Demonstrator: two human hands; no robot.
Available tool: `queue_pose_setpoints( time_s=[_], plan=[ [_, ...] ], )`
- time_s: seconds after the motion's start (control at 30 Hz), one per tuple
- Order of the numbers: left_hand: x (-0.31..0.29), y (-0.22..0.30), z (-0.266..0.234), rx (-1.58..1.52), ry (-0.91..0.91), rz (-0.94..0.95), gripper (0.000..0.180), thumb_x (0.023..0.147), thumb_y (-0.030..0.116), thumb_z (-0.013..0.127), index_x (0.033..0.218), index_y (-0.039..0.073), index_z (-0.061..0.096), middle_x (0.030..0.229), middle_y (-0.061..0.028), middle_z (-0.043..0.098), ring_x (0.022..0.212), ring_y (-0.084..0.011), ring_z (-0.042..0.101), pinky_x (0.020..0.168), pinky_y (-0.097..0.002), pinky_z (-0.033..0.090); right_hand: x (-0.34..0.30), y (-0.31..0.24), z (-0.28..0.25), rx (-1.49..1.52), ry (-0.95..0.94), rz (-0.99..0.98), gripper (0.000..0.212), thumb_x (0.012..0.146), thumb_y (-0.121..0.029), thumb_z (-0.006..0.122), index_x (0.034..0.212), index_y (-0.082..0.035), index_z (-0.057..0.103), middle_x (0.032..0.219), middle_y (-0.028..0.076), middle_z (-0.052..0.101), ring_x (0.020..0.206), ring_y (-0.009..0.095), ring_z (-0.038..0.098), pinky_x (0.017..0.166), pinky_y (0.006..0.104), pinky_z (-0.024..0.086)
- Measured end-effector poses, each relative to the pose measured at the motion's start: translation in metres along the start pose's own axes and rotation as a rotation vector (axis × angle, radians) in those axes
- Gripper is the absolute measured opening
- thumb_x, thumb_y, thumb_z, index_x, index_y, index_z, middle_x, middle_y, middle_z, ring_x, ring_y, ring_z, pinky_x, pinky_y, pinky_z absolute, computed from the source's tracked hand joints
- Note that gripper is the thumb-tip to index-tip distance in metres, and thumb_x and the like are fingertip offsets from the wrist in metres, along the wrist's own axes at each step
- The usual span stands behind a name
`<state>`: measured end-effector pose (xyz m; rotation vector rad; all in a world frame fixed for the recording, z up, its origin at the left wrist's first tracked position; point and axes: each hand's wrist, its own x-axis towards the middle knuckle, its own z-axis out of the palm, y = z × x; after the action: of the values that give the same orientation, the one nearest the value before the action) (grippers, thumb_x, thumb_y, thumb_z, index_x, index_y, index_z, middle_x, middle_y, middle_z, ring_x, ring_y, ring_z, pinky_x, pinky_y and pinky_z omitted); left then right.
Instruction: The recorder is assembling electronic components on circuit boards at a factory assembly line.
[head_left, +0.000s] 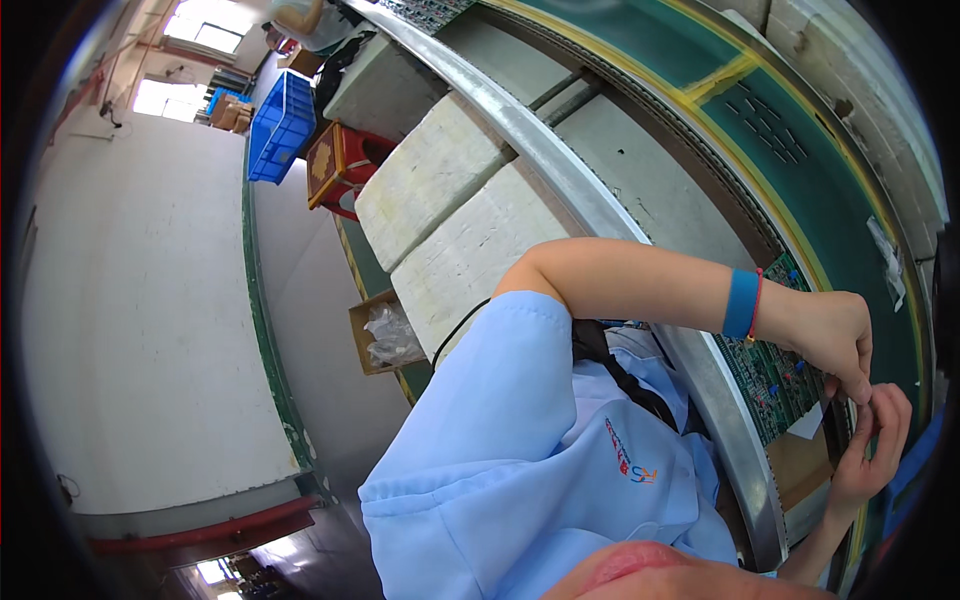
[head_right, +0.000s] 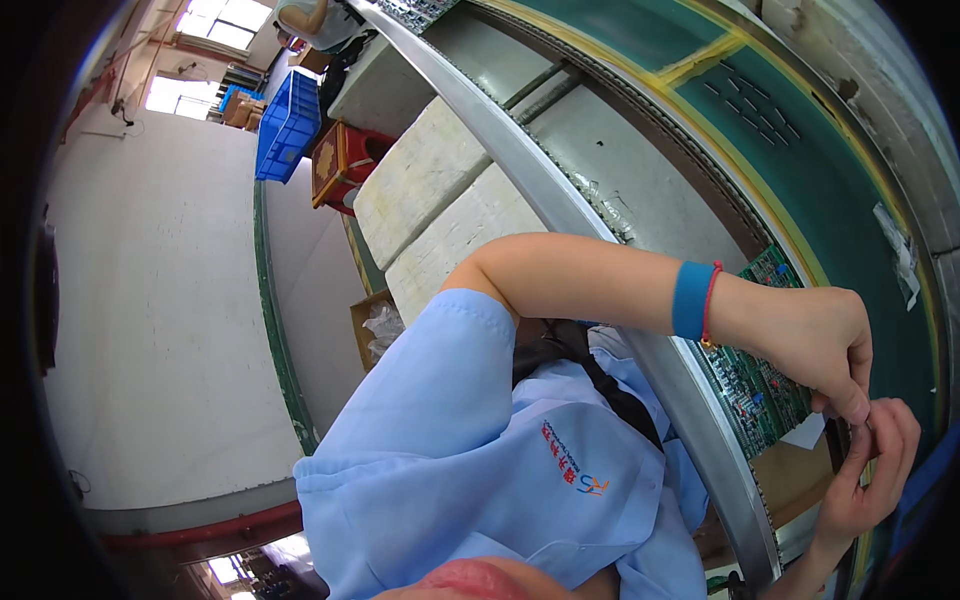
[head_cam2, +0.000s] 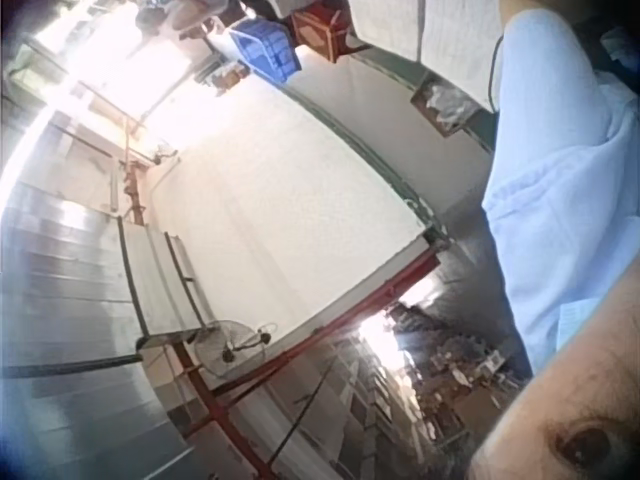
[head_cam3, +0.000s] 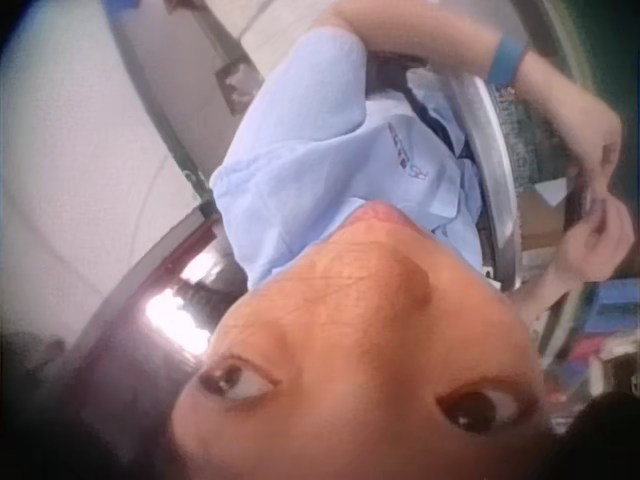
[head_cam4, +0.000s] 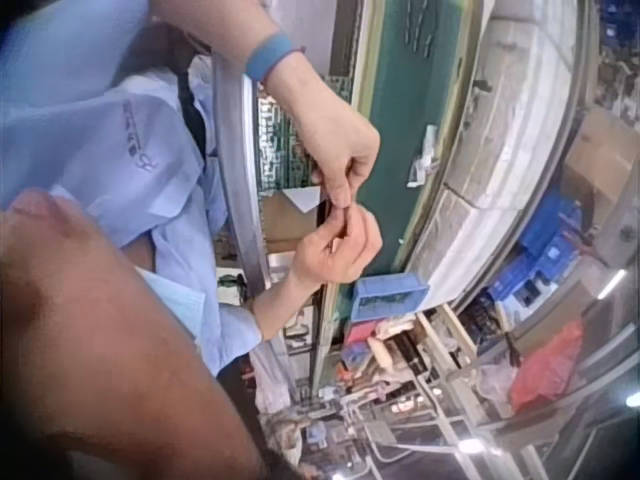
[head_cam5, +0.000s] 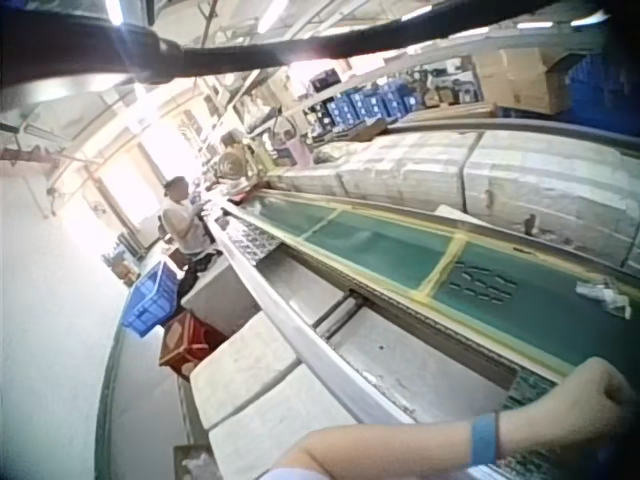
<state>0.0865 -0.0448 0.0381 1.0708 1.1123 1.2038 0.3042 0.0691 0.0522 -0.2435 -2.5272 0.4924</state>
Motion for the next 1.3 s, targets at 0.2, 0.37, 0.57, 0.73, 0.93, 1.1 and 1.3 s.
queue_pose_setpoints(
  time_s=[0.2,0.37,0.57,0.73,0.93,1.1,1.3],
  plan=[
    [-0.008,0.002,-0.001,0.073,-0.015,-0.02,0.026,0.083,0.024,0.081,0.086,-0.002,0.078,0.079,-0.0096,0.075,0.067,-0.0135,0.072,0.065,-0.0268,0.057,0.003,-0.004,-0.005,0.125,-0.214,0.174,0.012,0.098,0.005,0.057,0.109,0.004,0.059,0.109,0.015,0.059,0.096,0.027,0.06,0.083,0.0311,0.049],
    [-0.119,0.042,-0.046,0.557,0.233,0.104,0.051,0.087,0.036,0.076,0.119,-0.004,0.068,0.099,-0.0137,0.077,0.089,-0.018,0.073,0.078,-0.0311,0.057,-0.006,0.004,0.002,0.039,-0.061,0.132,0.012,0.099,0.003,0.058,0.11,0.002,0.062,0.112,0.011,0.061,0.098,0.019,0.059,0.083,0.0265,0.049],
    [-0.292,0.051,-0.069,0.817,0.988,0.054,0.022,0.101,0.015,0.062,0.112,0.0,0.072,0.1,-0.0097,0.073,0.089,-0.0143,0.068,0.084,-0.0283,0.055,-0.036,0.018,-0.002,0.265,-0.007,0.4,0.018,0.101,-0.006,0.061,0.118,-0.001,0.067,0.102,0.003,0.068,0.074,0.003,0.052,0.068,0.016,0.042],
    [-0.32,-0.074,-0.061,0.684,0.938,-0.33,0.019,0.095,0.015,0.069,0.108,0.003,0.074,0.098,-0.0055,0.074,0.084,-0.0117,0.065,0.078,-0.0281,0.053,-0.049,0.01,0.004,0.244,-0.095,0.405,0.02,0.103,-0.009,0.059,0.121,-0.002,0.066,0.104,0.006,0.072,0.073,0.003,0.053,0.066,0.0175,0.042],
    [-0.297,-0.118,-0.055,0.884,0.546,-0.489,0.029,0.086,0.02,0.076,0.111,0.004,0.072,0.106,-0.0139,0.072,0.091,-0.029,0.07,0.081,-0.0378,0.054,-0.052,-0.012,-0.01,0.243,-0.106,0.451,0.019,0.103,-0.006,0.057,0.12,-0.002,0.064,0.106,0.008,0.073,0.072,0.003,0.051,0.066,0.0165,0.04],
    [-0.251,-0.062,-0.072,0.9,0.798,-0.08,0.012,0.09,0.0,0.069,0.102,-0.001,0.071,0.098,-0.0097,0.072,0.086,-0.0181,0.068,0.08,-0.0285,0.051,-0.028,-0.031,0.026,0.418,-0.061,0.605,0.015,0.1,-0.004,0.058,0.112,-0.002,0.066,0.096,0.001,0.073,0.07,0.003,0.05,0.063,0.0168,0.041],
    [-0.137,-0.01,-0.04,1.044,0.451,0.445,0.019,0.075,-0.005,0.073,0.093,0.002,0.072,0.088,-0.0091,0.068,0.072,-0.0215,0.064,0.071,-0.0313,0.05,-0.02,-0.014,0.053,0.065,0.035,0.366,0.008,0.091,-0.008,0.07,0.099,-0.007,0.069,0.087,0.002,0.069,0.065,0.011,0.059,0.059,0.0243,0.046]
  ],
)
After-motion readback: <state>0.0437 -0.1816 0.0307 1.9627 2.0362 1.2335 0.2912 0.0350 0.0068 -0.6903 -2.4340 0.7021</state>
